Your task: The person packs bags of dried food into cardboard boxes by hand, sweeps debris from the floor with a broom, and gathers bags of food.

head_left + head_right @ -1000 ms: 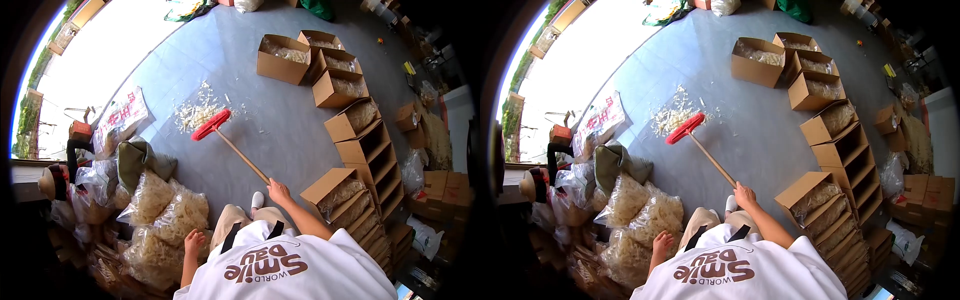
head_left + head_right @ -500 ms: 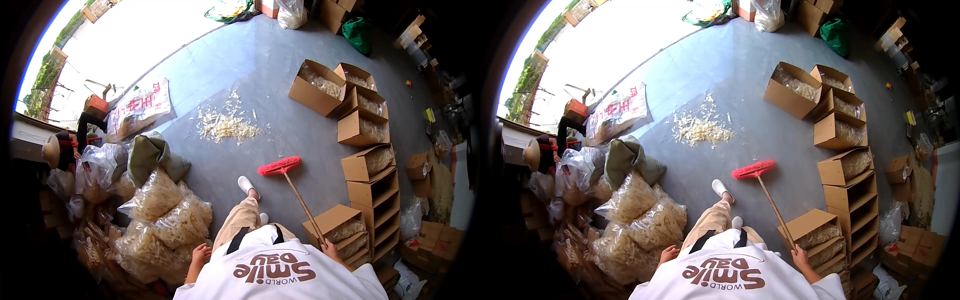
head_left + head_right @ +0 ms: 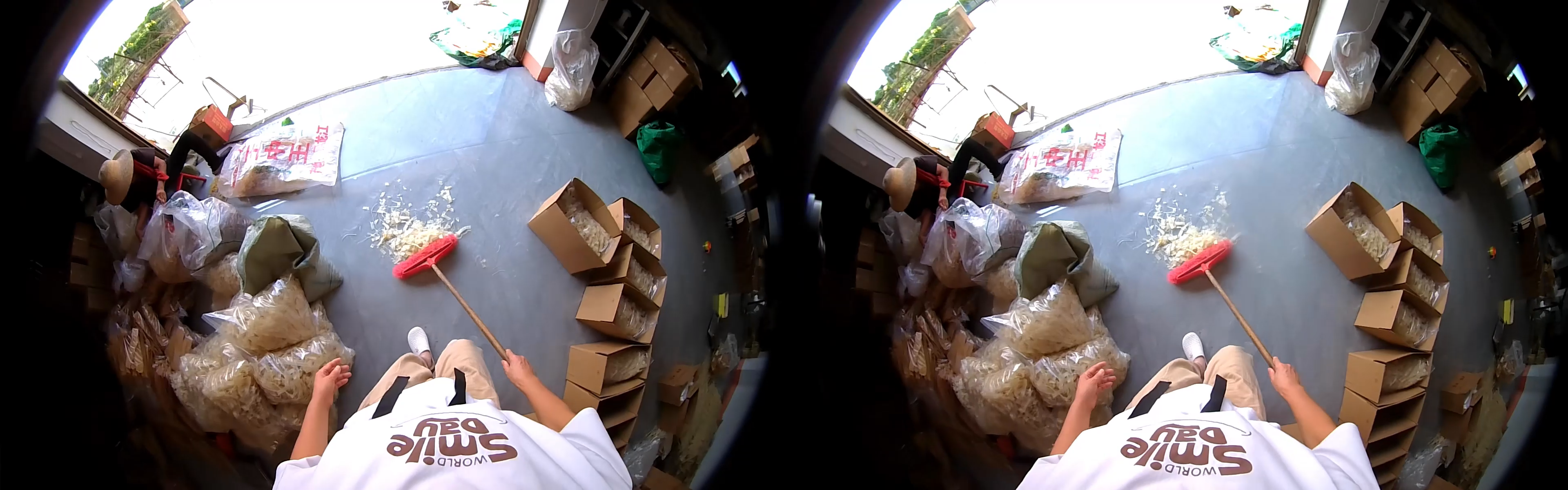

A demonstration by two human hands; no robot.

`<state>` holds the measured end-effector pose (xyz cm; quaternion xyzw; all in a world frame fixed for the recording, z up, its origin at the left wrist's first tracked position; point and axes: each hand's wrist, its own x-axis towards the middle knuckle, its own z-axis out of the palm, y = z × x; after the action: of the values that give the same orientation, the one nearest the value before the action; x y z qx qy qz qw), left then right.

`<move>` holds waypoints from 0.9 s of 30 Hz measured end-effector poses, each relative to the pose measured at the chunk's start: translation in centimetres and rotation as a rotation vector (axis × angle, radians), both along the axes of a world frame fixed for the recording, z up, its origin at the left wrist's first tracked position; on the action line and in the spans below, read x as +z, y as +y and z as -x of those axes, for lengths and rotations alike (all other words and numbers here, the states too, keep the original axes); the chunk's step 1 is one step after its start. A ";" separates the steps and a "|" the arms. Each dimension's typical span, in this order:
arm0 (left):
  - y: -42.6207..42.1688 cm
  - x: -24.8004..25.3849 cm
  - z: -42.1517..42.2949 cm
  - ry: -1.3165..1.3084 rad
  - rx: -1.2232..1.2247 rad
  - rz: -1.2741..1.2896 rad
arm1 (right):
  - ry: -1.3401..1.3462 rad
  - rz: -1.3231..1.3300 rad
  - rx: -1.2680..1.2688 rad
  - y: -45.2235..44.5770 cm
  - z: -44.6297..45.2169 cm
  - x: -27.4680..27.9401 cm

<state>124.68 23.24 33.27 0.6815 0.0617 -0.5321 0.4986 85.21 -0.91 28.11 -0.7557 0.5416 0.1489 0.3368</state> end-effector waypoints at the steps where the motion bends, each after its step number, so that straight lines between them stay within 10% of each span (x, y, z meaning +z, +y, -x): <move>1: 0.7 -0.2 0.2 -0.006 0.046 -0.036 | -0.002 -0.010 0.037 -1.4 -1.3 -0.2; 14: 9.9 0.6 14.4 0.172 0.732 -0.472 | -0.091 0.037 0.247 -18.2 -30.9 -1.6; 27: -2.2 -0.8 11.0 0.100 0.528 -0.170 | -0.035 -0.138 0.276 -14.0 -8.2 3.1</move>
<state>113.64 21.03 32.44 0.6543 0.3059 -0.4095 0.5573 93.38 -14.93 31.24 -0.8006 0.4150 0.2174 0.3735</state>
